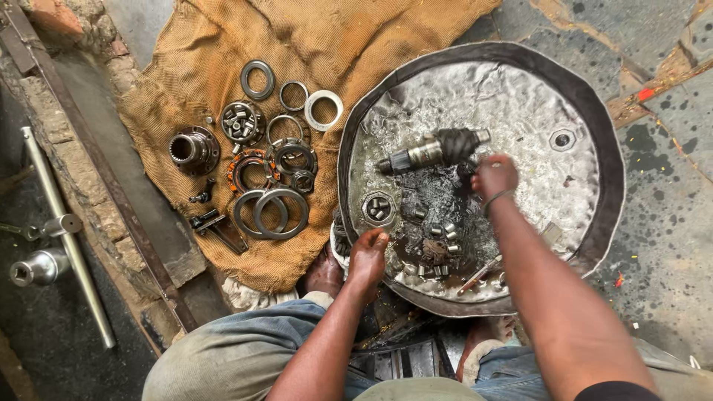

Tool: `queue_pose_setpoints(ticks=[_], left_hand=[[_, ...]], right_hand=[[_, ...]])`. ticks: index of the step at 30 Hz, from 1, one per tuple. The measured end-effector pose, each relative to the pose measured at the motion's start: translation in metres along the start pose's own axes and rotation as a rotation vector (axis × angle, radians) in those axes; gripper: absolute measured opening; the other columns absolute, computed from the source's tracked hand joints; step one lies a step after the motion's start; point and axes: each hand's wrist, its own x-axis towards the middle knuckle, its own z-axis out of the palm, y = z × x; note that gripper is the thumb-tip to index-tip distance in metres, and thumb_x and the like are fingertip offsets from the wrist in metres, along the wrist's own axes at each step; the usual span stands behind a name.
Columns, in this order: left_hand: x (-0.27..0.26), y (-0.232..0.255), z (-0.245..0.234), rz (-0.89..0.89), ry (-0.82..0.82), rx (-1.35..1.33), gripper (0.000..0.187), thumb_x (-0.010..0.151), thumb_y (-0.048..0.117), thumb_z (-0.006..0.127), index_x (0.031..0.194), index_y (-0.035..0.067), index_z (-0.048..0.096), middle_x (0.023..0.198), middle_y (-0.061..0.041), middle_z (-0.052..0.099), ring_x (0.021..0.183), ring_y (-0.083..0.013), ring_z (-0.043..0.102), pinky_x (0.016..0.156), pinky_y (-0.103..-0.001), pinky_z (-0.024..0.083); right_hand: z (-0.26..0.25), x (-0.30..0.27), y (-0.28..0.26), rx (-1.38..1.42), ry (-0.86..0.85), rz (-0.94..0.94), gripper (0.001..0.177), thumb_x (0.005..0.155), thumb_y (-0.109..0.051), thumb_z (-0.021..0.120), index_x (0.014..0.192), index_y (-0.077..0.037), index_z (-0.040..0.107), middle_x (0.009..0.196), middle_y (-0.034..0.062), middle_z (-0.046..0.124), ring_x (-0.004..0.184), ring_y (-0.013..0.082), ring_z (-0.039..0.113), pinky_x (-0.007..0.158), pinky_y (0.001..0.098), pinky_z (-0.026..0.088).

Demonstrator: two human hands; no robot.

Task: The person cleans various metal mechanical parts, including gears, bearings, and rings, by scrubbing them with their hands in a basin of liquid and setting them on a brown cloth.

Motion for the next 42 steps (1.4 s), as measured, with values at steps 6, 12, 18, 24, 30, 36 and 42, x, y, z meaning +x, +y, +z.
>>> queue_pose_setpoints(ticks=[6,12,18,24,30,36,42], left_hand=[[0.01,-0.017,0.004,0.067,-0.014,0.014,0.049,0.098,0.03,0.061,0.14,0.006,0.056,0.135,-0.012,0.067,0.121,-0.0227,0.063,0.103,-0.037,0.048],[0.006,-0.006,0.006,0.035,-0.05,0.009,0.048,0.099,0.033,0.061,0.139,0.007,0.056,0.133,-0.01,0.067,0.119,-0.0217,0.064,0.101,-0.036,0.049],[0.002,-0.004,0.012,0.065,-0.053,0.008,0.044,0.098,0.032,0.063,0.132,0.005,0.062,0.119,-0.01,0.072,0.103,-0.0208,0.066,0.091,-0.037,0.052],[0.0,0.0,0.013,0.022,-0.057,-0.079,0.042,0.1,0.033,0.059,0.134,0.008,0.06,0.115,-0.009,0.073,0.092,-0.0228,0.061,0.084,-0.038,0.052],[0.0,0.0,0.014,0.051,-0.033,-0.036,0.043,0.1,0.034,0.059,0.134,0.009,0.063,0.112,-0.007,0.072,0.098,-0.0173,0.065,0.089,-0.037,0.052],[-0.001,0.003,0.012,0.025,-0.06,-0.051,0.044,0.101,0.037,0.057,0.133,0.007,0.063,0.115,-0.007,0.072,0.103,-0.0177,0.065,0.091,-0.037,0.051],[-0.003,0.004,0.014,-0.013,-0.072,-0.085,0.047,0.103,0.04,0.057,0.136,0.008,0.063,0.103,-0.012,0.068,0.087,-0.0202,0.057,0.081,-0.04,0.051]], right_hand=[[0.014,-0.089,0.065,-1.197,-0.396,-0.37,0.061,0.092,-0.049,0.072,0.144,-0.024,0.051,0.151,0.0211,0.036,0.144,0.0403,0.031,0.114,0.0532,0.034],[0.005,-0.136,0.085,-1.173,-0.498,-0.3,0.056,0.091,-0.037,0.069,0.142,-0.023,0.053,0.16,0.02,0.028,0.144,0.0356,0.037,0.118,0.0475,0.04],[-0.002,-0.122,0.106,-1.18,-0.608,-0.152,0.034,0.085,-0.007,0.064,0.116,-0.019,0.067,0.147,0.0175,0.052,0.13,0.0318,0.06,0.112,0.0389,0.054],[-0.002,-0.144,0.142,-1.422,-0.665,-0.219,0.083,0.087,-0.043,0.077,0.153,-0.021,0.033,0.159,0.0172,0.026,0.137,0.0359,0.042,0.108,0.0415,0.048],[-0.001,-0.113,0.225,-1.2,-0.659,-0.113,0.075,0.081,0.006,0.048,0.143,-0.034,0.059,0.152,0.0075,0.051,0.116,0.0309,0.069,0.099,0.0383,0.063],[-0.011,-0.109,0.208,-1.346,-0.798,-0.336,0.033,0.085,-0.021,0.07,0.117,-0.019,0.069,0.114,0.0148,0.073,0.108,0.0301,0.069,0.097,0.038,0.056],[-0.005,-0.129,0.197,-1.391,-0.633,-0.339,0.05,0.08,-0.006,0.067,0.127,-0.023,0.067,0.121,0.0118,0.074,0.109,0.0296,0.072,0.097,0.0388,0.059]])
